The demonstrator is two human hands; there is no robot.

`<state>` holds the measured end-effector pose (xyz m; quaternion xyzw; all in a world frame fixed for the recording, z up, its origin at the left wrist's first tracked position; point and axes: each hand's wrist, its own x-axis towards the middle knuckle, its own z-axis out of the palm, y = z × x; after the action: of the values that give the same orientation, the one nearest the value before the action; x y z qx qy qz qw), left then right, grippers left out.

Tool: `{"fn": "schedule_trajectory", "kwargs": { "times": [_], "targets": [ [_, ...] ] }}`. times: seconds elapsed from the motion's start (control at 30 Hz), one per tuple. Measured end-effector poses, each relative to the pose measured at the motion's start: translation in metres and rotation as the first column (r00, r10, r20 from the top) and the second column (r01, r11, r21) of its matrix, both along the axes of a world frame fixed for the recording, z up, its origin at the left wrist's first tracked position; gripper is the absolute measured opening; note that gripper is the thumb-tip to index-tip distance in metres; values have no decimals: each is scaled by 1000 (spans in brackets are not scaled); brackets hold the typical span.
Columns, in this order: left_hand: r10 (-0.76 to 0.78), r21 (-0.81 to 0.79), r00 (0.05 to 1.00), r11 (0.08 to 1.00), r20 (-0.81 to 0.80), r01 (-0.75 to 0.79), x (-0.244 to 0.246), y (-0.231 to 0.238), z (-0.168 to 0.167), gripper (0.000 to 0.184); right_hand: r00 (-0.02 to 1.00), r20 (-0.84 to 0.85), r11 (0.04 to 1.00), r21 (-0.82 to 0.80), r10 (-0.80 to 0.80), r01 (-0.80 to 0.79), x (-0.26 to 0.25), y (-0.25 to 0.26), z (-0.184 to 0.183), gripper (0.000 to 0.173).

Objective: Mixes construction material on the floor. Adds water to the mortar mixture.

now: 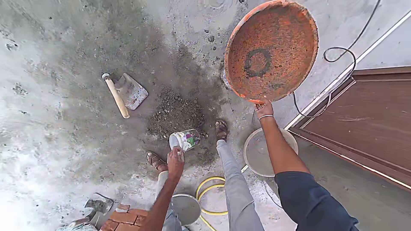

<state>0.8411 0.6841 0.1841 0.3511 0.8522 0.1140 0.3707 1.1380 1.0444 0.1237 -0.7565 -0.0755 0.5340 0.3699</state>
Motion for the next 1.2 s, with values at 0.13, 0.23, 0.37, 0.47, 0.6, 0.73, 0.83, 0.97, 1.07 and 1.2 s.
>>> {"fn": "schedule_trajectory", "kwargs": {
  "times": [0.13,0.23,0.37,0.47,0.6,0.73,0.83,0.97,1.07,1.2],
  "targets": [
    [63,-118,997,991,53,-56,44,-8,24,31,1000,-6,999,39,-18,19,-5,15,1,27],
    [103,-192,989,978,109,-81,63,-30,33,33,999,31,993,114,-24,21,-23,13,38,21],
    [129,-225,977,970,170,-89,63,-56,34,37,992,54,976,179,114,-122,-72,-20,78,7],
    [143,-197,975,975,173,-108,53,-77,30,39,959,9,938,206,284,-279,-145,-40,84,8],
    [153,-95,980,985,130,-141,28,-101,25,36,926,-58,928,56,372,-369,-292,-41,37,25],
    [126,-14,989,992,78,-126,-2,-114,32,25,932,-47,918,-161,358,-361,-420,-28,-37,37],
    [137,8,989,990,59,-138,-23,-125,36,20,933,-49,904,-237,356,-357,-478,-43,-75,46],
    [174,11,984,985,26,-174,-37,-132,27,19,892,-35,864,-234,450,-445,-493,-57,-110,43],
    [164,1,986,986,29,-164,-38,-126,23,18,848,-119,829,-181,516,-530,-473,-54,-123,50],
    [48,34,999,998,18,-48,-34,-95,13,17,379,-36,373,-114,925,-921,-413,-61,-110,62]
  ]
}}
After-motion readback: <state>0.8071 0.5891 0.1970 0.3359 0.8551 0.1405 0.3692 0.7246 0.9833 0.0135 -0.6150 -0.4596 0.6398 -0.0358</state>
